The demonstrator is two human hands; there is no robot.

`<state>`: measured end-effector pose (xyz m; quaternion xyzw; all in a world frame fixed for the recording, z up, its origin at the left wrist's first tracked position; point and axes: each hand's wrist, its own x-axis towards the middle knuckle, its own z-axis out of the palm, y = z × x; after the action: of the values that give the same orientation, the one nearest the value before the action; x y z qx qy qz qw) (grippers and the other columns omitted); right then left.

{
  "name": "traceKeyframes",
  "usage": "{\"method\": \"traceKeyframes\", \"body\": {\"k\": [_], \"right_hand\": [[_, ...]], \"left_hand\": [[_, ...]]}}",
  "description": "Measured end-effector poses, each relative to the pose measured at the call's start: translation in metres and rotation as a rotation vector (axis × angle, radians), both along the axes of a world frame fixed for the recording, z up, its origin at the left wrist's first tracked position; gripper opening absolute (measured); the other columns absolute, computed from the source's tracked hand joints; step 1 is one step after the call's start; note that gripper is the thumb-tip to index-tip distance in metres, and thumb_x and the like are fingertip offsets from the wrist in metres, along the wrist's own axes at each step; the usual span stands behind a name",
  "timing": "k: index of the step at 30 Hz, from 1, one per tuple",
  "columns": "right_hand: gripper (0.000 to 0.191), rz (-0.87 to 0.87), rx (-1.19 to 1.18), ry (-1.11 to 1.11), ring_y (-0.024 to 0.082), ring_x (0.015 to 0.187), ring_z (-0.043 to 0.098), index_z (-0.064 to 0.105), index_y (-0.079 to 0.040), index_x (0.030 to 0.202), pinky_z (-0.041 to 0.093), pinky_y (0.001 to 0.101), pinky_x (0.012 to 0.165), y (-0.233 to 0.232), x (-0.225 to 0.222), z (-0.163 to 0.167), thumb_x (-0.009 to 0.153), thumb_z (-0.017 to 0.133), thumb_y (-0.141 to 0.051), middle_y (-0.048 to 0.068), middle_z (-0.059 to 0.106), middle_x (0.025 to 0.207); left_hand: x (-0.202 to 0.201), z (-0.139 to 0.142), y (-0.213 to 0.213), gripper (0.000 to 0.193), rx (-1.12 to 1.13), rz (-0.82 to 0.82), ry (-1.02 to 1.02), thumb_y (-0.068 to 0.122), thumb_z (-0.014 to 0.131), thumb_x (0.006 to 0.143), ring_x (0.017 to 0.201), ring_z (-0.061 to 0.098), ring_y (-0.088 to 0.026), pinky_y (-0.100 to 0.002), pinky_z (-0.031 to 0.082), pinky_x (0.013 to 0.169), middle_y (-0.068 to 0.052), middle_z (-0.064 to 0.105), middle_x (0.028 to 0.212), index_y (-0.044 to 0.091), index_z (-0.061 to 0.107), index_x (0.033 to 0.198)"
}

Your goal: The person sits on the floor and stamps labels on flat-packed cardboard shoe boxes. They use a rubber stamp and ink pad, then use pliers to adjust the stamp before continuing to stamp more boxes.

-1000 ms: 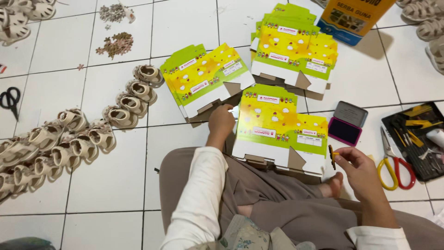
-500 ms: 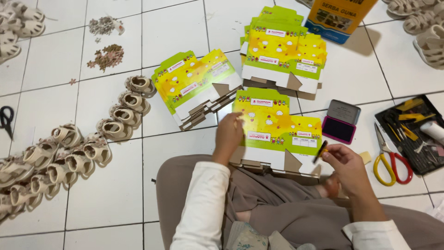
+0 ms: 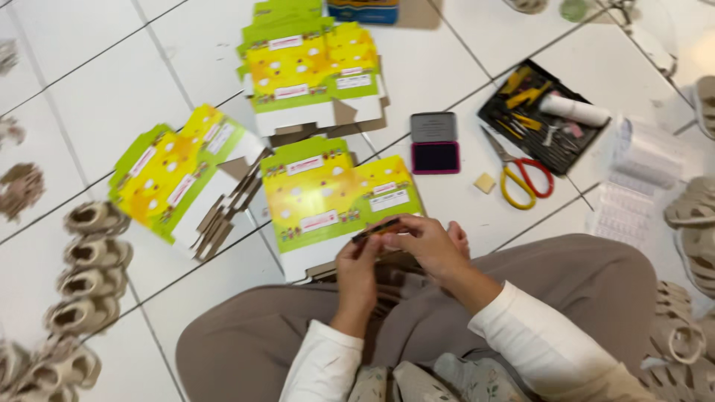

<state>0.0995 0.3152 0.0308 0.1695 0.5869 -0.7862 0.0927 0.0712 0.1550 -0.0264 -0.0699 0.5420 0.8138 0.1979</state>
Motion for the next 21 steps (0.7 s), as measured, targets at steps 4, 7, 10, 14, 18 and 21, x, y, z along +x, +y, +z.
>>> {"method": "traceKeyframes", "body": {"k": [4, 7, 10, 14, 18, 21], "right_hand": [[0.044, 0.396, 0.919, 0.068, 0.022, 0.098, 0.07, 0.072, -0.01, 0.119, 0.056, 0.0333, 0.086, 0.088, -0.024, 0.014, 0.078, 0.082, -0.022, 0.007, 0.073, 0.109], [0.037, 0.217, 1.298, -0.173, 0.036, 0.098, 0.069, 0.075, -0.013, 0.113, 0.054, 0.0455, 0.086, 0.192, -0.034, 0.011, 0.078, 0.079, -0.022, 0.015, 0.073, 0.108], [0.017, -0.042, 1.527, -0.217, 0.036, 0.092, 0.071, 0.079, -0.01, 0.102, 0.055, 0.045, 0.082, 0.281, -0.042, -0.009, 0.086, 0.074, -0.015, 0.016, 0.076, 0.099], [0.02, -0.339, 1.345, -0.249, 0.031, 0.082, 0.073, 0.079, -0.007, 0.097, 0.058, 0.0412, 0.077, 0.326, -0.032, -0.045, 0.079, 0.079, -0.016, 0.015, 0.076, 0.09], [0.027, -0.341, 1.344, -0.077, 0.029, 0.093, 0.071, 0.077, -0.005, 0.106, 0.056, 0.0415, 0.086, 0.318, -0.061, -0.06, 0.086, 0.08, -0.023, 0.016, 0.075, 0.102], [0.046, -0.247, 1.612, -0.018, 0.037, 0.11, 0.053, 0.075, -0.002, 0.114, 0.04, 0.0491, 0.095, 0.284, -0.089, -0.067, 0.082, 0.087, -0.034, 0.018, 0.067, 0.117]], "left_hand": [[-0.024, -0.029, -0.02, 0.022, -0.036, -0.063, 0.028, 0.015, 0.072, 0.097, 0.084, 0.064, -0.012, -0.027, 0.052, 0.08, -0.007, 0.076, 0.096, -0.005, 0.074, 0.105], [-0.044, -0.04, -0.027, 0.019, 0.0, -0.108, 0.04, 0.011, 0.073, 0.095, 0.082, 0.063, -0.015, -0.029, 0.053, 0.079, -0.011, 0.077, 0.095, -0.006, 0.074, 0.104], [-0.064, -0.046, -0.029, 0.018, 0.107, -0.129, 0.017, 0.006, 0.073, 0.094, 0.082, 0.064, -0.018, -0.031, 0.052, 0.078, -0.013, 0.075, 0.096, -0.007, 0.073, 0.106], [-0.073, -0.049, -0.032, 0.018, 0.258, -0.124, -0.019, 0.002, 0.071, 0.093, 0.088, 0.067, -0.022, -0.035, 0.054, 0.079, -0.013, 0.073, 0.1, -0.006, 0.071, 0.109], [-0.069, -0.052, -0.036, 0.02, 0.228, -0.199, -0.015, 0.004, 0.074, 0.092, 0.089, 0.068, -0.023, -0.036, 0.053, 0.079, -0.015, 0.074, 0.103, -0.005, 0.071, 0.109], [-0.065, -0.056, -0.033, 0.024, 0.164, -0.239, -0.022, 0.006, 0.075, 0.09, 0.089, 0.069, -0.023, -0.037, 0.053, 0.079, -0.014, 0.075, 0.1, -0.004, 0.072, 0.111]]}}
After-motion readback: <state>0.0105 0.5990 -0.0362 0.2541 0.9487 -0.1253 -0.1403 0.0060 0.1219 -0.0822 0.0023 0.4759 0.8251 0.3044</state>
